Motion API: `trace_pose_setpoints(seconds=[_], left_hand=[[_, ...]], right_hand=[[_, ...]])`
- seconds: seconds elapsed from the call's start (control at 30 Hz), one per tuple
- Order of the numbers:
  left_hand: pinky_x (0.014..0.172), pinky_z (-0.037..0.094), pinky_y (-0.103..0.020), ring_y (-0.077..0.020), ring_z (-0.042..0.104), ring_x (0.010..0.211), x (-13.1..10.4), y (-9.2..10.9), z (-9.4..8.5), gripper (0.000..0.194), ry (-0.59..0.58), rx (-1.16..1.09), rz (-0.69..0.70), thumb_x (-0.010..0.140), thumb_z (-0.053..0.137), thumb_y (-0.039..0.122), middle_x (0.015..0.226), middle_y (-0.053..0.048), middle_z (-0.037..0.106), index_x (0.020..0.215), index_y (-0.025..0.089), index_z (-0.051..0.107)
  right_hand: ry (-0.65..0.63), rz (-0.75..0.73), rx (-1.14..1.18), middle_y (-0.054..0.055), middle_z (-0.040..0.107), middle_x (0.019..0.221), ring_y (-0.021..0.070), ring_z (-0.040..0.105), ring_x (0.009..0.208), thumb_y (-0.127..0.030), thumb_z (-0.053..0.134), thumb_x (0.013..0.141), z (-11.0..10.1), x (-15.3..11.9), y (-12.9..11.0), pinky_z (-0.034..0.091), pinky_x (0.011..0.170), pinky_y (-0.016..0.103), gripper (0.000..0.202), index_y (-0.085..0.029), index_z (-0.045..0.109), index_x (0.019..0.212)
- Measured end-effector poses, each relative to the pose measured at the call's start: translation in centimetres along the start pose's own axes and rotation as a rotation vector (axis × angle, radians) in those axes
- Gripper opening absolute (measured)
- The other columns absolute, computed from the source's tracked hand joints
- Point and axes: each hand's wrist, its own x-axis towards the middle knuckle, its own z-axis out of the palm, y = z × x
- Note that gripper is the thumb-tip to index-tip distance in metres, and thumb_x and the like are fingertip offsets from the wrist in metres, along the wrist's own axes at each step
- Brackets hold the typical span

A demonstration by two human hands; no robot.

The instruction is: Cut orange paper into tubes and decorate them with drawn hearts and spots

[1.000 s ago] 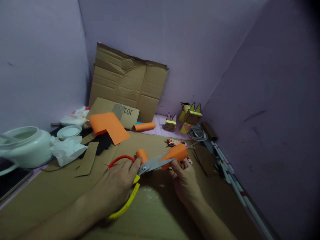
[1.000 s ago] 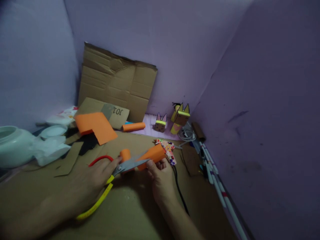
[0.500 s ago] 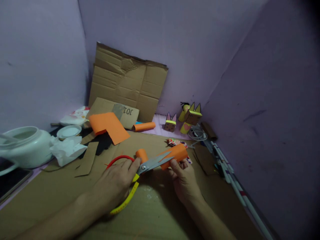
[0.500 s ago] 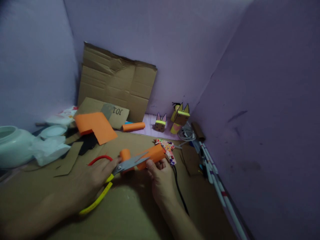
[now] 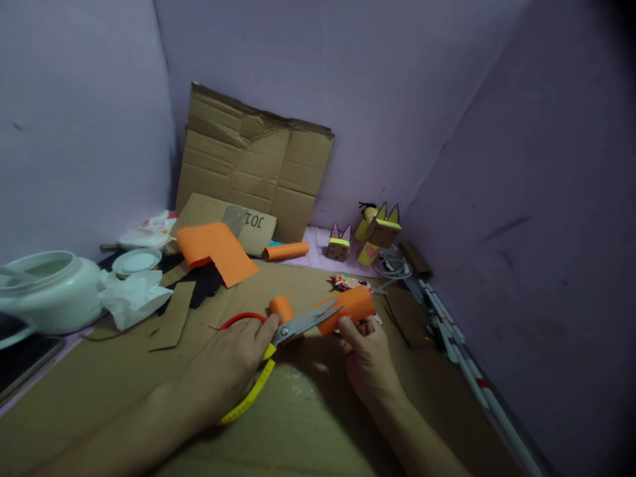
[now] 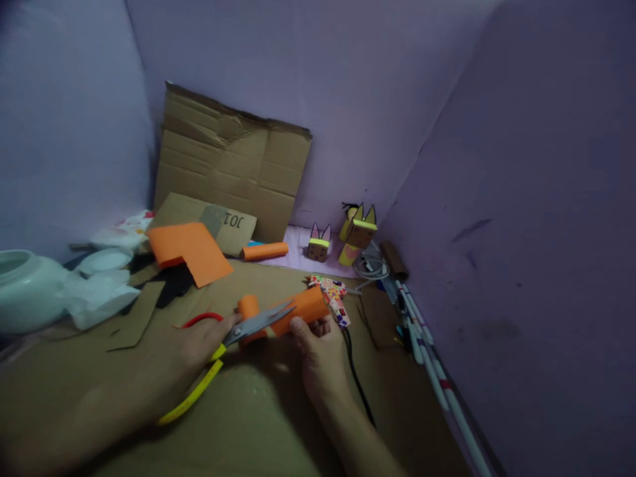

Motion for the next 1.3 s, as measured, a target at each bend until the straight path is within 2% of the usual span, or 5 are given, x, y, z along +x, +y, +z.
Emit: trace_pose_setpoints(seconds=[0.13, 0.57, 0.9, 1.13, 1.3], left_hand=[[0.066, 0.052, -0.038, -0.0281, 0.062, 0.080, 0.10, -0.06, -0.18, 0.052, 0.055, 0.069, 0.037, 0.077, 0.040, 0.008, 0.090, -0.015, 0.066, 0.128, 0.006, 0.048], [0.067, 0.051, -0.038, -0.0288, 0.064, 0.081, -0.27, -0.23, 0.18, 0.052, -0.041, -0.047, -0.030, 0.079, 0.043, 0.011, 0.093, -0.013, 0.067, 0.131, 0.013, 0.048], [0.063, 0.050, -0.036, -0.0273, 0.067, 0.077, 0.09, -0.04, -0.43, 0.053, -0.153, -0.039, -0.048, 0.080, 0.043, 0.012, 0.096, -0.012, 0.070, 0.133, 0.016, 0.045], [0.066, 0.053, -0.039, -0.0283, 0.066, 0.081, -0.07, 0.12, 0.35, 0.055, -0.119, -0.032, -0.031, 0.080, 0.038, 0.007, 0.100, -0.016, 0.068, 0.134, 0.012, 0.044], [0.064, 0.052, -0.038, -0.0290, 0.064, 0.079, -0.22, 0.16, 0.50, 0.053, -0.053, 0.011, -0.015, 0.078, 0.037, 0.005, 0.090, -0.016, 0.067, 0.131, 0.008, 0.047]], right_hand=[[0.016, -0.020, -0.017, 0.004, 0.074, 0.082, 0.0189, 0.068, 0.069, -0.031, 0.089, 0.054, -0.07, 0.03, 0.08, 0.056, 0.061, 0.028, 0.056, -0.020, 0.066, 0.104], [0.027, 0.029, -0.033, 0.003, 0.073, 0.080, 0.0181, 0.066, 0.066, -0.033, 0.088, 0.054, -0.16, -0.11, 0.23, 0.055, 0.059, 0.028, 0.041, -0.019, 0.067, 0.086], [0.039, 0.035, -0.045, 0.002, 0.073, 0.082, 0.0163, 0.065, 0.066, -0.032, 0.088, 0.055, -0.22, -0.11, 0.11, 0.054, 0.057, 0.025, 0.042, -0.018, 0.067, 0.088], [0.035, 0.041, -0.046, 0.001, 0.073, 0.080, 0.0175, 0.066, 0.069, -0.029, 0.089, 0.052, 0.06, -0.27, 0.05, 0.057, 0.067, 0.030, 0.041, -0.019, 0.068, 0.086], [0.027, 0.070, -0.060, 0.002, 0.073, 0.079, 0.0189, 0.067, 0.067, -0.030, 0.088, 0.053, 0.19, -0.47, 0.02, 0.058, 0.064, 0.032, 0.039, -0.019, 0.068, 0.085]])
